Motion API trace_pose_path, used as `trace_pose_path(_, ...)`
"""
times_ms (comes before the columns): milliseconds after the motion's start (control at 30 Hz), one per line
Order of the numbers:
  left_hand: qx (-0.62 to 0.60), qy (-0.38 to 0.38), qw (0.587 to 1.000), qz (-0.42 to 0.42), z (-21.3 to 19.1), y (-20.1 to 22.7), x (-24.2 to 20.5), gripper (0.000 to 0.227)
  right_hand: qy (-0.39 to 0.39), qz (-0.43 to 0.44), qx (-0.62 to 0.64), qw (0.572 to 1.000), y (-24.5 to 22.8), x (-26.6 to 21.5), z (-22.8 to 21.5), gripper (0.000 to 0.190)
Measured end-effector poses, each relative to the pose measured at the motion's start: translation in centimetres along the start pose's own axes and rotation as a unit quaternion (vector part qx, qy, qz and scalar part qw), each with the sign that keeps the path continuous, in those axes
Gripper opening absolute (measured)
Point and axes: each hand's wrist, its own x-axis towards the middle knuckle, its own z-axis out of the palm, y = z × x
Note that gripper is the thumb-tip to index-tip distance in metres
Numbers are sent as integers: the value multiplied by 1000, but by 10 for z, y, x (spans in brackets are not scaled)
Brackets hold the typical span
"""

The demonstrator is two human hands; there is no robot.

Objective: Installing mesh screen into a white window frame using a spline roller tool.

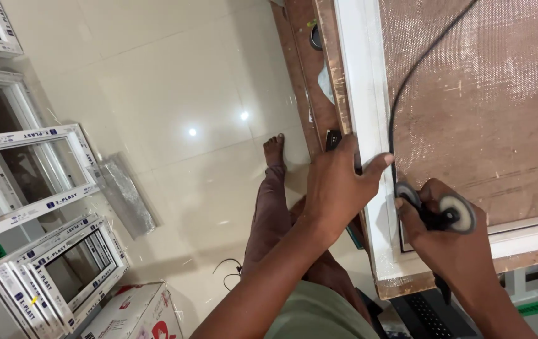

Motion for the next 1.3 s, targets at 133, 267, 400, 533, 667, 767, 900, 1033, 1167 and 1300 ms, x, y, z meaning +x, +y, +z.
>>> trace_pose_path(133,-13,13,1000,-18,3,-2,-3,32,0,-1,-18,1000,0,2,1,25)
trace_pose_path(267,-41,1,998,-45,3,-1,-4,30,6,-13,-17,1000,-4,1,1,25)
trace_pose_path(400,-51,19,998,-34,1,2,-4,31,10,1,-35,999,-13,6,2,22)
trace_pose_path(533,-40,3,999,-28,1,-1,-3,34,14,-24,6,1000,-9,8,2,31)
trace_pose_path(667,-37,-5,999,-35,1,-5,-1,34,11,-30,-7,999,-9,17,0,29)
trace_pose_path(767,-37,-24,998,-43,2,-4,-7,33,4,-24,9,1000,6,7,-1,31)
trace_pose_path(900,-43,33,999,8,8,-13,-4,33,16,-35,30,999,12,10,4,35)
trace_pose_path(1033,-91,-18,995,-28,6,-6,-10,31,9,-26,10,1000,-11,13,-3,26)
trace_pose_path(1167,-39,4,999,-29,-1,-5,1,34,2,-59,15,998,9,20,3,34)
trace_pose_path(1300,-98,35,993,49,10,-20,-6,32,-8,-29,-39,999,-7,28,-4,26)
